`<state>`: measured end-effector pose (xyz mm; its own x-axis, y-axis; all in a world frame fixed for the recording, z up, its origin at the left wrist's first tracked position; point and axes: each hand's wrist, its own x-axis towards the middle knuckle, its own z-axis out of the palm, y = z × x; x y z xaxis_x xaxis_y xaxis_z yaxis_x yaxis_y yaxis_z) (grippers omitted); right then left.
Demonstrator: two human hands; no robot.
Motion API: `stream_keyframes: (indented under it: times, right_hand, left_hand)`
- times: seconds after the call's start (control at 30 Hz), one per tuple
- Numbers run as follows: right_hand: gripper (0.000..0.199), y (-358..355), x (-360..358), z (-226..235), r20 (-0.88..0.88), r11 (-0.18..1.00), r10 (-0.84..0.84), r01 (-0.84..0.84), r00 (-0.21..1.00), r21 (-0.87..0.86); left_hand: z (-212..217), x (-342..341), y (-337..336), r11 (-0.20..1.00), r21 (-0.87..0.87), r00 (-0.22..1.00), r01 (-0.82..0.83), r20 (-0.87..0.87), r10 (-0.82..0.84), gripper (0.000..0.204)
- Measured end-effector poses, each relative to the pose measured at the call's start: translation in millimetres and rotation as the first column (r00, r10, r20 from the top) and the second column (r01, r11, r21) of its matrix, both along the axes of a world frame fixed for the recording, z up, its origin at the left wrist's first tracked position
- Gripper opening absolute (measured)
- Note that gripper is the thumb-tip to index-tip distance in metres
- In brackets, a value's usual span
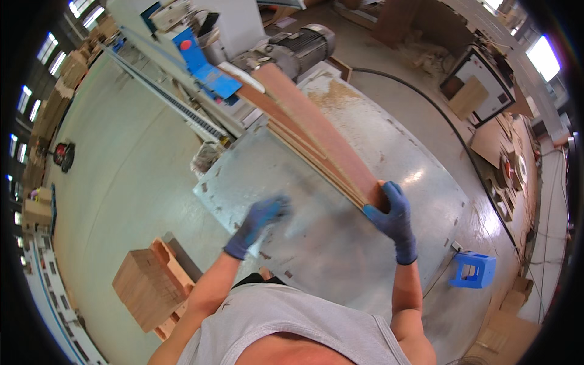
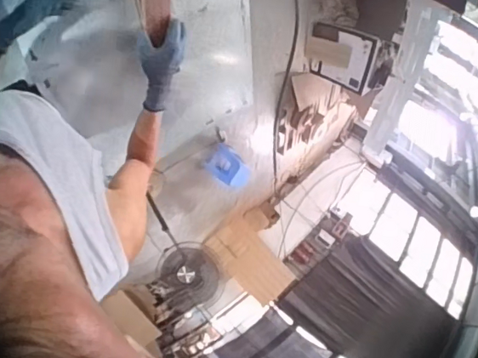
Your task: The person peels excess edge strips off wooden boards by hand, gathers the boards, and places them onto a pallet. The person repeats stacking boards onto the pallet and then carries a long wooden board across the workshop.
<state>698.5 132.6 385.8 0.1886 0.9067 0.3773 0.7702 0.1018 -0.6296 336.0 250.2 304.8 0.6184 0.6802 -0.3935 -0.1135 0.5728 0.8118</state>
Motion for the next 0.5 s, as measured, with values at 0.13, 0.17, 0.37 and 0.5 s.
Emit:
stream_keyframes:
  times: [0.13,0.17,0.37,0.5]
  right_hand:
    - [0.054,30.5,-118.5,14.0,0.135,0.979,0.174,-0.187,0.975,0.085]
    - [0.050,33.9,-143.4,14.2,0.140,0.972,0.186,-0.203,0.972,0.119]
    - [0.040,51.9,-261.9,12.4,0.036,0.906,0.423,-0.423,0.906,-0.003]
    - [0.038,61.9,-334.5,19.6,0.058,0.836,0.548,-0.544,0.835,-0.070]
  left_hand:
    - [37.4,24.5,-34.9,0.998,-0.069,0.839,-0.014,0.542,0.049,0.053]
    - [34.4,9.3,-32.1,0.998,-0.061,0.838,-0.033,0.542,0.060,0.053]
    - [15.5,-128.6,-32.0,0.947,-0.226,0.757,-0.228,0.571,0.318,0.046]
    - [-3.3,-223.8,-21.7,0.923,-0.205,0.598,-0.326,0.712,0.369,0.046]
